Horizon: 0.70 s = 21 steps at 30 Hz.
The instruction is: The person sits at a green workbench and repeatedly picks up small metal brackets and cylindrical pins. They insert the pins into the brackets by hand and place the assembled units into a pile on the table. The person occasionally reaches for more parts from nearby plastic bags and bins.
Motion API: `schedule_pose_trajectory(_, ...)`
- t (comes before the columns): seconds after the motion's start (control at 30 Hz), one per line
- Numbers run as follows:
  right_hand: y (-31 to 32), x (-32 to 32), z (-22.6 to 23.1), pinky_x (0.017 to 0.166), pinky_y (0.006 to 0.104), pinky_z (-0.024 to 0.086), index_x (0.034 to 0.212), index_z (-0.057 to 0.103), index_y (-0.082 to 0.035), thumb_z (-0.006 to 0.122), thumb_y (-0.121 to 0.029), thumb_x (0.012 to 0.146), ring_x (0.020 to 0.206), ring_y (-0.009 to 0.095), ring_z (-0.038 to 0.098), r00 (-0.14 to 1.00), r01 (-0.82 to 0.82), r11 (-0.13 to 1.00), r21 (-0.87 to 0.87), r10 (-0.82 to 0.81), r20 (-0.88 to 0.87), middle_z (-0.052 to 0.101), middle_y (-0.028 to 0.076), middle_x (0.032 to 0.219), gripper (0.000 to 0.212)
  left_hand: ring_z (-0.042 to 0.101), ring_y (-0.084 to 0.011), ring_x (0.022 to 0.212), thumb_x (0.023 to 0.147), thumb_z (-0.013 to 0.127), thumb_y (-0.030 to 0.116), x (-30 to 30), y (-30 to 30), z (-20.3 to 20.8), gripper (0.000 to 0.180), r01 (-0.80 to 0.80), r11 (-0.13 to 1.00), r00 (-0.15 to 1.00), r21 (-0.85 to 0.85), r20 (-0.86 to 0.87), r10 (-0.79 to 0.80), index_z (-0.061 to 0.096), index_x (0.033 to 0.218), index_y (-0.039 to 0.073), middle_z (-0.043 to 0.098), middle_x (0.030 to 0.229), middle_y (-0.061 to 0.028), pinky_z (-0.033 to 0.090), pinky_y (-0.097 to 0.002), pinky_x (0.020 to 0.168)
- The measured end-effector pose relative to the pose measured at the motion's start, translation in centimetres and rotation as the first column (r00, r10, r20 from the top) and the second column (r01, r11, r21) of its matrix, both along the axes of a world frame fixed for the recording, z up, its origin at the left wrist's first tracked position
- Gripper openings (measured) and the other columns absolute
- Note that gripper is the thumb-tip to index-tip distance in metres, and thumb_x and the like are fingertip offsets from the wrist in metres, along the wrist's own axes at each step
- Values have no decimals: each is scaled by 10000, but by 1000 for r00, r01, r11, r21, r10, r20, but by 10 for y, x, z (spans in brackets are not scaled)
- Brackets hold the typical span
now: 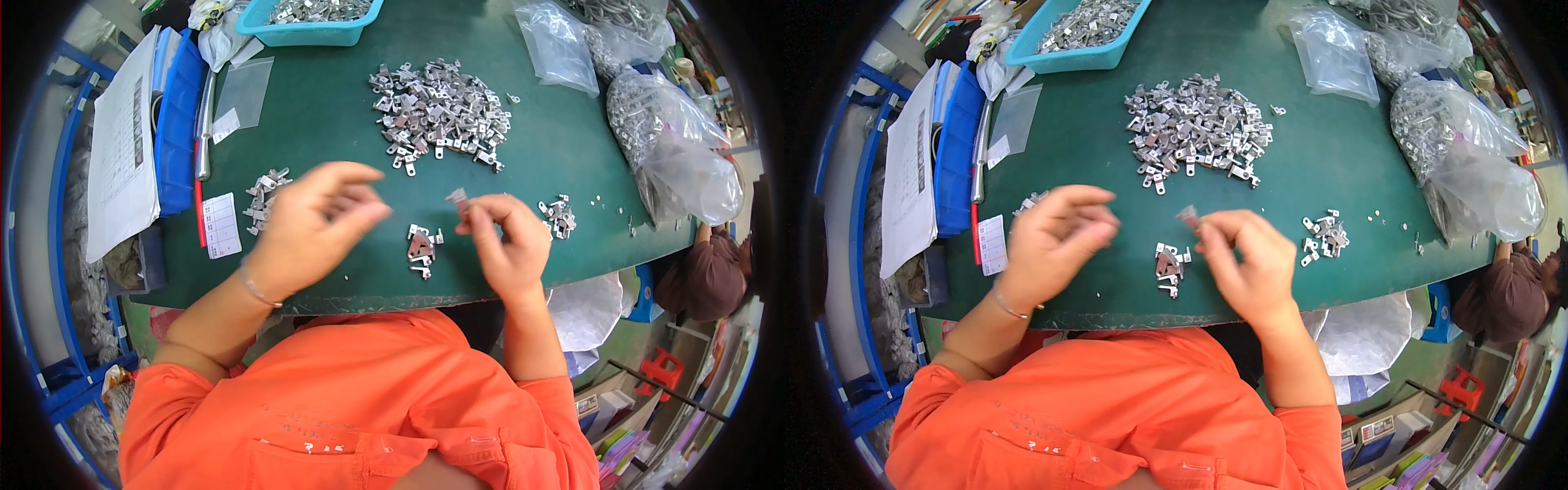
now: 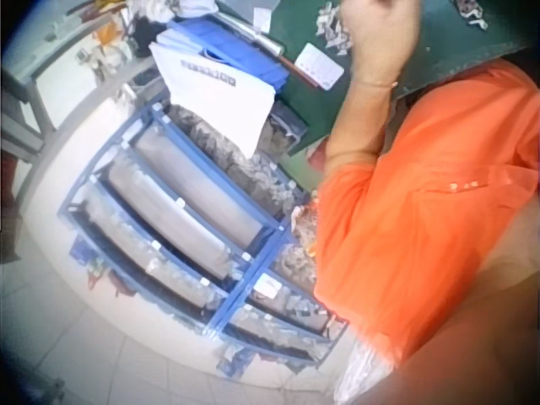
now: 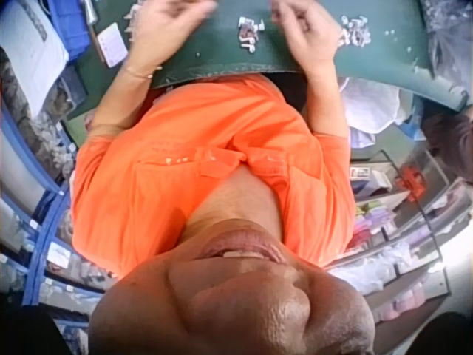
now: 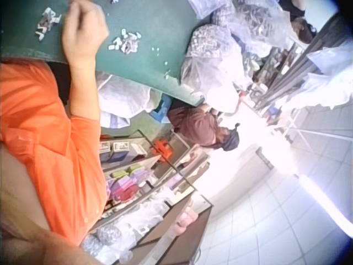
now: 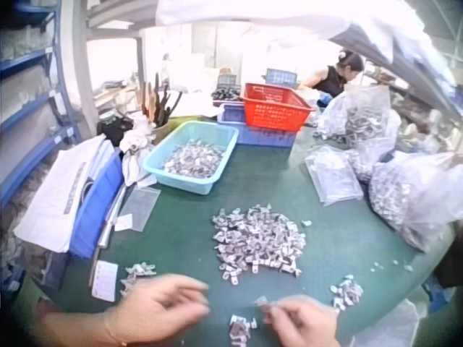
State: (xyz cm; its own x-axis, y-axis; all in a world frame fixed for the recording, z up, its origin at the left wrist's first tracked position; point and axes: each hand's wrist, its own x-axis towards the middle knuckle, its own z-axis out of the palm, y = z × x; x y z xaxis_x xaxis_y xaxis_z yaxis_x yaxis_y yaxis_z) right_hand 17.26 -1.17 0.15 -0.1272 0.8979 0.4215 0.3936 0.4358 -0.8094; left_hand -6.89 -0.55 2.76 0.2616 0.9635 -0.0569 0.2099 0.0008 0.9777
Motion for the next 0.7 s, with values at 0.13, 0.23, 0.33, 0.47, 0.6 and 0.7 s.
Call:
schedule_pose_trajectory(0.13, -3, -14, 1, 582, 336, 482, 874, 632, -20, 714, 27, 716, 677, 246, 627, 950, -177, 899, 401, 50, 309, 661, 93, 834, 184, 615, -101, 839, 872, 648, -22, 37, 8, -13, 172, 180, 972, 939, -152, 321, -123, 620, 1042, -30, 630, 943, -63, 520, -228, 731)
schedule_pose_trajectory(0.23, 11, 1, -6, 632, 371, 492, 885, 634, 0, 688, 9, 751, 722, 291, 628, 931, -72, 915, 397, -81, 356, 666, 119, 850, 144, 629, -140, 833, 831, 669, -40, 26, 11, -15, 58, 87, 964, 996, 252, 0, -90, 666, 875, -2, 646, 921, -69, 521, -253, 731)
schedule_pose_trajectory(0.33, 38, 17, -7, 736, 402, 474, 940, 663, -27, 673, -12, 775, 828, 310, 568, 792, 179, 933, 313, -326, 517, 617, 111, 925, 166, 641, -194, 820, 785, 682, -60, -8, 19, -8, 99, -2, 813, 941, 582, -274, 199, 666, 851, 12, 661, 893, -95, 513, -284, 730)
schedule_pose_trajectory(0.47, 55, 23, -21, 730, 399, 456, 912, 662, -27, 681, -9, 768, 831, 300, 562, 773, 192, 941, 278, -320, 548, 613, 94, 930, 147, 629, -225, 797, 782, 671, -61, -55, 16, -12, 79, -55, 835, 816, 547, -457, 354, 641, 840, -18, 655, 871, -110, 498, -304, 716)
schedule_pose_trajectory(0.6, 53, 20, -20, 737, 394, 453, 872, 655, -28, 688, -8, 767, 836, 290, 573, 838, 181, 939, 292, -303, 453, 613, 82, 920, 112, 622, -256, 805, 772, 683, -32, -69, 13, -16, 79, 16, 807, 756, 591, -535, 377, 649, 840, -11, 656, 862, -114, 490, -330, 734)
schedule_pose_trajectory(0.7, 45, 17, -13, 712, 358, 496, 851, 657, -22, 711, 28, 741, 803, 273, 618, 907, 155, 934, 323, -264, 329, 645, 93, 896, 132, 627, -232, 800, 777, 690, -22, -52, 14, -8, 85, -7, 815, 822, 580, -460, 335, 655, 854, -11, 654, 883, -111, 499, -315, 722)
